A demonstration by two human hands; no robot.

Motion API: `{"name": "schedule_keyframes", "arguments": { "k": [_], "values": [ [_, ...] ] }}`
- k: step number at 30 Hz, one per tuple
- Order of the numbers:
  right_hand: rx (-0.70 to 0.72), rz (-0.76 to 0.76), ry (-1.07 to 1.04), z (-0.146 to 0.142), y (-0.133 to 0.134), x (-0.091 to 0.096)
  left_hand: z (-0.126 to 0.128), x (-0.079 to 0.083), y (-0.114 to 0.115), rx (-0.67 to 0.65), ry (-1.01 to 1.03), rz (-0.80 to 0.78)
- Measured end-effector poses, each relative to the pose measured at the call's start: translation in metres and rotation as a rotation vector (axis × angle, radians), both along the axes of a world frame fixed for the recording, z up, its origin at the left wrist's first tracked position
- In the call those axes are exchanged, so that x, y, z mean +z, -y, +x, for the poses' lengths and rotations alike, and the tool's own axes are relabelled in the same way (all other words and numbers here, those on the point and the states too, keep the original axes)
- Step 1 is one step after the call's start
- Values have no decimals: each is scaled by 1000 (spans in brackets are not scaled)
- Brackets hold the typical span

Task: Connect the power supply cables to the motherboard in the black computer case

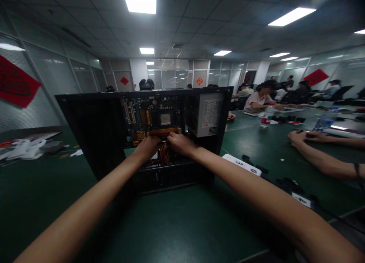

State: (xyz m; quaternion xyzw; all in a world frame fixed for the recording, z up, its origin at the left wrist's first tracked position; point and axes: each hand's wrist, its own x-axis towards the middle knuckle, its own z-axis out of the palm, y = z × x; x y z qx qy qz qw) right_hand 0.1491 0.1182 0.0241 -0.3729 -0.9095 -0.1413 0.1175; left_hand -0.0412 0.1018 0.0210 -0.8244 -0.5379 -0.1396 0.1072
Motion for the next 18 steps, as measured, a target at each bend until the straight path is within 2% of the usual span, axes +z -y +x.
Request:
{"name": "schedule_keyframes", "arguments": {
  "k": [8,18],
  "values": [
    [-5,-21,1,1,-2,0,-3,-6,-4,-42,60,12],
    [-22,-83,-92,0,-2,-2,-1,-3,-5,-19,59,2]
  ]
}}
